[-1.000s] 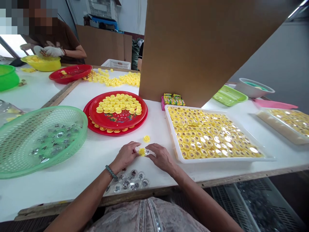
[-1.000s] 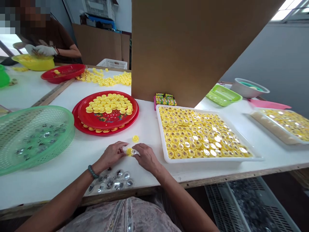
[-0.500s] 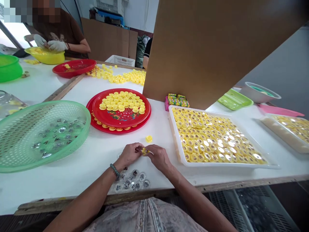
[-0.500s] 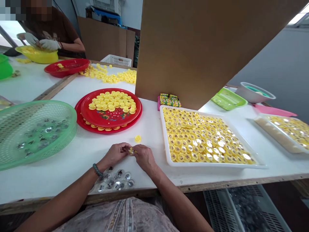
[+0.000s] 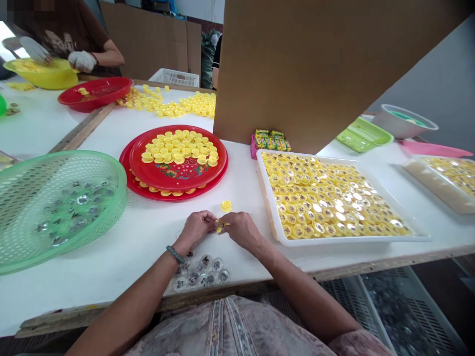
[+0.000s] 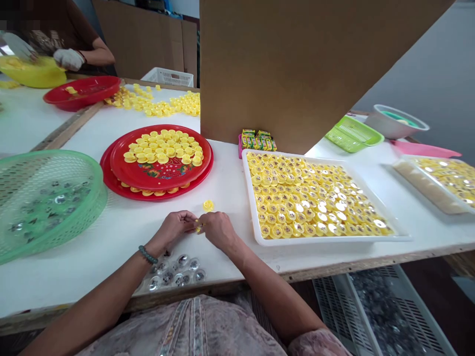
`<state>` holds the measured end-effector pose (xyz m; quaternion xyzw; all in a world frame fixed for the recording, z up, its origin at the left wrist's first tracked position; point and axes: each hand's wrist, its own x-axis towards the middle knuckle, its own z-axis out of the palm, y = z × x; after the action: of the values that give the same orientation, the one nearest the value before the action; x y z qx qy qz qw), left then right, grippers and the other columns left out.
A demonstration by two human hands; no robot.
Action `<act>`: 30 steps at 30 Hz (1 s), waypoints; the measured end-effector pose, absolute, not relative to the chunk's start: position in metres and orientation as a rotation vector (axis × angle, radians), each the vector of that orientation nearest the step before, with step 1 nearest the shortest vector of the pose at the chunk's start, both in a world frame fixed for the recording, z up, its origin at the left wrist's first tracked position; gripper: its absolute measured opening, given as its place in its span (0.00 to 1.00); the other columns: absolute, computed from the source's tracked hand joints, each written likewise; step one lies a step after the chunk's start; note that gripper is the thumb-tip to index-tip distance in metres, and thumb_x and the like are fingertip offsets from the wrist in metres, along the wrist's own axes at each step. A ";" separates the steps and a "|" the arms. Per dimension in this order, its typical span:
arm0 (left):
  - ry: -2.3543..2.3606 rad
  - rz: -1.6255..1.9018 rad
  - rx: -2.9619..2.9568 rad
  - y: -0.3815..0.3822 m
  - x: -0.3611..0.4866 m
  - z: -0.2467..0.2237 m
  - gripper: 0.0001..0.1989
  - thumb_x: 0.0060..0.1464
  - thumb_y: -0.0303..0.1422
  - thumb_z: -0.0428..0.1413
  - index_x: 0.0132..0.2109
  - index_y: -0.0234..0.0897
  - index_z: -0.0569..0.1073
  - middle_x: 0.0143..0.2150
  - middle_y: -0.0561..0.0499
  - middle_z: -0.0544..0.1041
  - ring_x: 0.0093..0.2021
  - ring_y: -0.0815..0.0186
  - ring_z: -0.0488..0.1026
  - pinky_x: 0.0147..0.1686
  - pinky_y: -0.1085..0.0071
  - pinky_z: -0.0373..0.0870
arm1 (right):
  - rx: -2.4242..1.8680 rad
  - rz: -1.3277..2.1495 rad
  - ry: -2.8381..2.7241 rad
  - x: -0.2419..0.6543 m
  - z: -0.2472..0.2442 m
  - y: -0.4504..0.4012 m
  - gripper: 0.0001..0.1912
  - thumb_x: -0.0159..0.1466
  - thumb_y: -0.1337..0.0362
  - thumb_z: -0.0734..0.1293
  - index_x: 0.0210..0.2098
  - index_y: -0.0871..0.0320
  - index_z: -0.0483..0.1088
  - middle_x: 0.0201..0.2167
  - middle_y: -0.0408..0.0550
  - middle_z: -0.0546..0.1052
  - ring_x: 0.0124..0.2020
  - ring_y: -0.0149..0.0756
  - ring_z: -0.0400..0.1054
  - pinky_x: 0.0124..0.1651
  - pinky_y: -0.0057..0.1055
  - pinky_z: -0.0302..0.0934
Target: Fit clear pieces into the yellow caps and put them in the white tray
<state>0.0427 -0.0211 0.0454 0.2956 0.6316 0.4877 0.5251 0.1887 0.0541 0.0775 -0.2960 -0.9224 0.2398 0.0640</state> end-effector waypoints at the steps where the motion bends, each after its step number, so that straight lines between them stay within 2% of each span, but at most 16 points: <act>1: 1.519 1.168 0.734 -0.022 0.042 0.045 0.10 0.39 0.33 0.61 0.31 0.33 0.73 0.25 0.53 0.74 0.26 0.69 0.71 0.30 0.73 0.68 | -0.889 0.751 -2.732 0.191 0.075 0.051 0.08 0.58 0.69 0.67 0.37 0.54 0.75 0.34 0.44 0.79 0.36 0.34 0.72 0.39 0.24 0.62; 5: 1.577 1.157 0.867 -0.025 0.043 0.043 0.09 0.41 0.33 0.60 0.32 0.34 0.74 0.27 0.52 0.75 0.28 0.69 0.71 0.30 0.75 0.67 | -0.962 0.758 -2.500 0.201 0.061 0.037 0.14 0.59 0.68 0.66 0.45 0.55 0.71 0.40 0.46 0.77 0.40 0.35 0.71 0.43 0.26 0.62; 7: 1.588 1.156 0.893 -0.026 0.044 0.043 0.10 0.41 0.34 0.60 0.32 0.34 0.75 0.27 0.52 0.75 0.29 0.69 0.71 0.30 0.75 0.66 | -0.997 0.716 -2.464 0.202 0.057 0.033 0.15 0.59 0.68 0.66 0.46 0.56 0.71 0.41 0.48 0.77 0.41 0.36 0.70 0.45 0.27 0.62; 12: 1.612 1.137 0.893 -0.027 0.045 0.047 0.09 0.41 0.35 0.60 0.30 0.34 0.75 0.26 0.51 0.75 0.27 0.69 0.71 0.28 0.75 0.65 | -0.964 0.672 -2.588 0.200 0.060 0.039 0.11 0.57 0.70 0.68 0.40 0.58 0.73 0.35 0.48 0.78 0.37 0.35 0.71 0.40 0.26 0.61; 16: 1.571 1.143 0.788 -0.025 0.046 0.047 0.10 0.39 0.36 0.62 0.28 0.34 0.73 0.23 0.53 0.74 0.24 0.69 0.70 0.27 0.74 0.67 | -0.906 0.708 -2.752 0.193 0.071 0.051 0.02 0.57 0.70 0.68 0.30 0.59 0.74 0.28 0.47 0.77 0.32 0.32 0.70 0.34 0.24 0.58; 19: 1.531 1.144 0.684 -0.022 0.047 0.046 0.12 0.35 0.36 0.64 0.26 0.34 0.72 0.23 0.54 0.74 0.24 0.69 0.71 0.29 0.71 0.70 | -0.897 0.677 -2.862 0.188 0.079 0.058 0.04 0.55 0.68 0.69 0.25 0.60 0.73 0.25 0.46 0.76 0.30 0.32 0.69 0.32 0.24 0.54; 24: 1.473 1.167 0.615 -0.023 0.047 0.049 0.15 0.32 0.36 0.66 0.28 0.33 0.71 0.23 0.54 0.73 0.25 0.70 0.71 0.31 0.71 0.71 | -0.961 0.673 -2.858 0.187 0.082 0.059 0.07 0.53 0.62 0.72 0.28 0.59 0.73 0.27 0.45 0.76 0.29 0.31 0.69 0.29 0.23 0.52; 30: 1.492 1.107 0.635 -0.027 0.051 0.053 0.17 0.34 0.37 0.65 0.30 0.33 0.69 0.23 0.54 0.74 0.25 0.70 0.71 0.26 0.75 0.67 | -0.908 0.580 -2.906 0.191 0.085 0.049 0.05 0.56 0.64 0.68 0.29 0.60 0.71 0.29 0.47 0.76 0.32 0.33 0.70 0.31 0.24 0.55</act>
<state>0.0512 -0.0272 0.0530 0.2691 0.6319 0.4686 0.5557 0.1912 0.0488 0.0846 -0.2930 -0.9374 0.1869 0.0211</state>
